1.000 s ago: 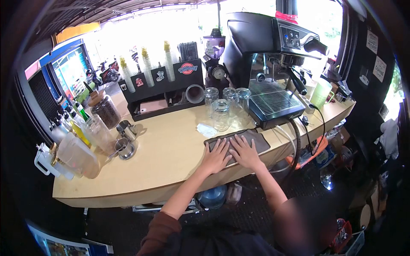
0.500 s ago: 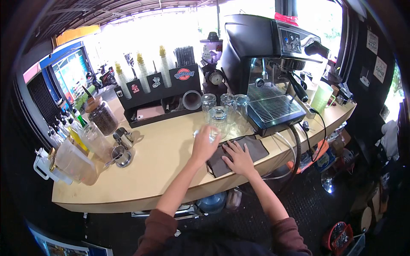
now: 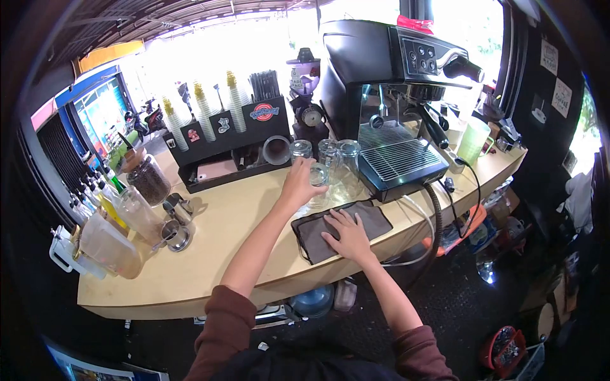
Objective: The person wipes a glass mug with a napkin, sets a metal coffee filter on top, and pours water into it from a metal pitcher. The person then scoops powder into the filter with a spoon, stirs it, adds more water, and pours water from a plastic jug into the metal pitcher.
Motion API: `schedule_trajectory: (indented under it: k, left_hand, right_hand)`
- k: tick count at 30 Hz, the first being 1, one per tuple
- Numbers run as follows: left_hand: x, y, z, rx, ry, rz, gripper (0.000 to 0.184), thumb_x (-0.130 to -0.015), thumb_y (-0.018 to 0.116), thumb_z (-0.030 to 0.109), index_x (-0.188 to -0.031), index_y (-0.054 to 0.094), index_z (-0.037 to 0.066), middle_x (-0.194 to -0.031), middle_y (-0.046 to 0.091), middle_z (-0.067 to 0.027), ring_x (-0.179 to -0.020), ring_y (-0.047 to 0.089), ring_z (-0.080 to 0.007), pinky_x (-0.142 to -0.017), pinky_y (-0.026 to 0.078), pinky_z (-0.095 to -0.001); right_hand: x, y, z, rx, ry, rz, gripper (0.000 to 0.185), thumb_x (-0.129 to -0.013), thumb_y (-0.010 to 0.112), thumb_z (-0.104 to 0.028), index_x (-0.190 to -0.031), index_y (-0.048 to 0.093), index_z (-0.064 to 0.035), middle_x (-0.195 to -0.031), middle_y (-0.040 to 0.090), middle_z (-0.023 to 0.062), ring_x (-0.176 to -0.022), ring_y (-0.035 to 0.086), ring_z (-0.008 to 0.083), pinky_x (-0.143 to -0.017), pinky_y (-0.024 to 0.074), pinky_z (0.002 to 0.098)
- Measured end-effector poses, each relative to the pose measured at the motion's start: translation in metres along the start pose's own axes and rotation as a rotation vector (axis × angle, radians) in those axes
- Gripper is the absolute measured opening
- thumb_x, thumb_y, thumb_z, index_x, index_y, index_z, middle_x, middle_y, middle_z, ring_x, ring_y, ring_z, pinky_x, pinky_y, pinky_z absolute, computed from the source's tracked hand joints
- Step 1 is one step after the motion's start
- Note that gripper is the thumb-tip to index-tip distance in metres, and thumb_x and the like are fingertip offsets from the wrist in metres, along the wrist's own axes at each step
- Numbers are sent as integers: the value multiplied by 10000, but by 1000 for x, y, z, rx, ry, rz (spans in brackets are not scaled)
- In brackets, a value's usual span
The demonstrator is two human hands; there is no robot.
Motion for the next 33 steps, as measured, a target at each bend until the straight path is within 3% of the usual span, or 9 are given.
schedule_trajectory:
  k: [10,12,15,18,22,23,25,28,33]
  left_hand:
    - [82,-72,-11,367,-77,338,618,-630,836,182,-1109,481,17,-1054,527,-114,-1036,546,-240,-907,447,-358]
    - [109,-77,-20,943,-259,311,644,-668,815,102,-1160,410,16,-1031,533,-109,-1038,536,-190,-920,456,-339]
    - [146,-68,-41,994,-218,446,643,-706,768,21,-1191,346,24,-1084,470,-105,-1050,516,-165,-920,461,-322]
    - [180,-62,-37,1108,-195,583,638,-712,755,9,-1192,337,36,-1120,427,-100,-1049,516,-173,-908,465,-318]
    - [210,-66,-46,930,-121,651,645,-693,757,10,-1193,353,58,-1178,429,-94,-1060,518,-178,-882,470,-317]
    - [221,-67,-54,1007,-309,543,664,-679,767,11,-1196,355,73,-1197,421,-90,-1115,480,-184,-936,423,-340]
    - [229,-79,-74,849,-313,531,692,-671,778,34,-1213,349,78,-1221,409,-94,-1154,455,-201,-973,390,-361]
    - [237,-98,-93,711,-356,526,782,-649,812,119,-1264,330,76,-1275,396,-125,-1228,405,-240,-1034,322,-403]
    - [229,-113,-109,627,-286,401,1019,-589,855,246,-1382,241,67,-1388,332,-175,-1313,322,-293,-1072,265,-448]
  right_hand:
    - [0,-2,-2,-116,6,61,517,-809,596,-434,-1194,576,-89,-1317,495,114,-1281,379,293,-1068,204,541]
    - [-4,-2,-14,-112,-18,110,494,-817,632,-374,-1179,575,-43,-1263,542,125,-1220,466,271,-1050,283,478]
    - [-16,12,-61,-1326,166,102,398,-884,618,-192,-1206,510,17,-1135,610,118,-1038,585,184,-913,433,289]
    - [-24,13,-128,-1813,227,-40,499,-886,619,-223,-1281,375,-40,-1239,514,125,-1090,531,202,-873,475,327]
    - [-50,38,-160,-1934,310,-80,569,-848,655,-131,-1307,324,-67,-1247,487,141,-1093,516,211,-875,483,347]
    - [-55,42,-164,-1796,179,-87,594,-811,675,-73,-1297,334,-63,-1228,493,146,-1091,517,215,-886,482,353]
    - [-65,43,-171,-1542,41,-125,729,-686,747,47,-1289,347,-42,-1181,512,147,-1098,513,217,-909,476,353]
    - [-76,56,-176,-1383,-170,-177,803,-627,795,31,-1294,352,-28,-1174,518,139,-1111,507,217,-918,469,351]
    - [-90,71,-176,-1386,-215,-327,852,-589,820,-18,-1310,366,-38,-1165,535,130,-1104,515,217,-958,426,350]
Point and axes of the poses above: each hand's wrist, its own x-axis away from the middle knuckle, its own y-axis out of the palm, z = x × y, the point moved 2 cm from there along -x, towards the middle knuckle
